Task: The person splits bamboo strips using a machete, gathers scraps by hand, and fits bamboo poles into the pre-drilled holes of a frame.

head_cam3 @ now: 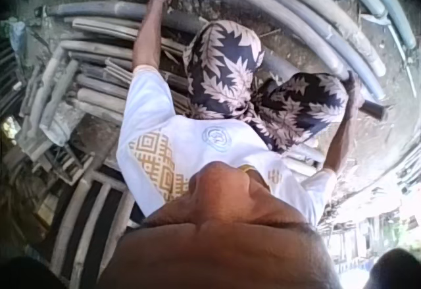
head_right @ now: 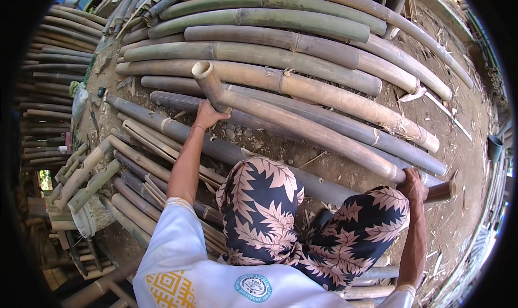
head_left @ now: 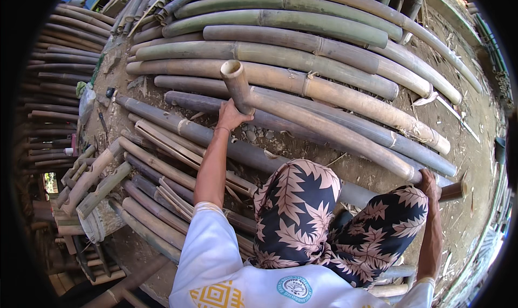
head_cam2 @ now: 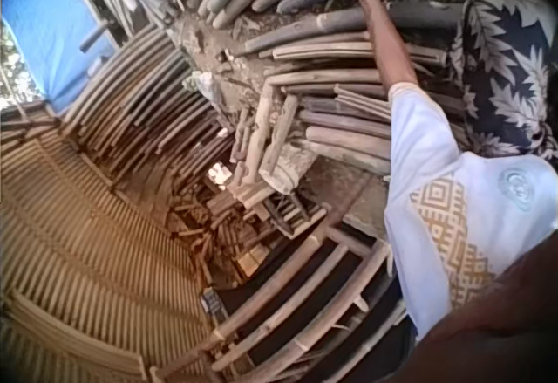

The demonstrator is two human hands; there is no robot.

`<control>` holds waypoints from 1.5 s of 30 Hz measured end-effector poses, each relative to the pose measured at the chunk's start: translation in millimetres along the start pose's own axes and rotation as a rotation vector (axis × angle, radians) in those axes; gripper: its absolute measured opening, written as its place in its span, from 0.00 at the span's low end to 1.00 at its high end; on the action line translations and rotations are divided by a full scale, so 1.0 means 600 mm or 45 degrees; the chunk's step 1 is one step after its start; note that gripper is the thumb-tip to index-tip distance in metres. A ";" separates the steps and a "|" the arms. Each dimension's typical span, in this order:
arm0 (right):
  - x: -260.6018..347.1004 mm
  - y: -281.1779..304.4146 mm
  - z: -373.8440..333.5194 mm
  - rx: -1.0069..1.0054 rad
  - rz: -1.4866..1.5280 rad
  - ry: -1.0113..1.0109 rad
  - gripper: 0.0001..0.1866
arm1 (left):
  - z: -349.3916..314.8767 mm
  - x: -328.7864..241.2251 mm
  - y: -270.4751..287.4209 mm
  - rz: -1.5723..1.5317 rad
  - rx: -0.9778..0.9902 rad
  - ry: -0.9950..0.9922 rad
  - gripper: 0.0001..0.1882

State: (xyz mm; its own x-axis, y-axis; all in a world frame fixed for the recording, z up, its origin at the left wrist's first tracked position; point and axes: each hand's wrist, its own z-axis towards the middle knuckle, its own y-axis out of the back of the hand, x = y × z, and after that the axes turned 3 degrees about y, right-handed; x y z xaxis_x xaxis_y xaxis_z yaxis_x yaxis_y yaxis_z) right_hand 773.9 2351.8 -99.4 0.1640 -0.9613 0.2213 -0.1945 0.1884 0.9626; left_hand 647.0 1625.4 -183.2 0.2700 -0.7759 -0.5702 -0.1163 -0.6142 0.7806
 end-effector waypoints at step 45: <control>0.163 0.207 0.066 0.099 -0.139 -0.273 0.30 | 0.034 -0.101 0.184 -0.266 -0.087 -0.202 0.38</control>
State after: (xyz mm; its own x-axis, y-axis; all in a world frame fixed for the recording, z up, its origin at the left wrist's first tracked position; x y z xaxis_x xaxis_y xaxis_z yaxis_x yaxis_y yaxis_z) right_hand 727.5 2273.4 35.4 -0.0190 -0.9973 0.0708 -0.2619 0.0733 0.9623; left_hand 598.4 1601.6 -67.3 0.1276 -0.6495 -0.7496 -0.0075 -0.7564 0.6541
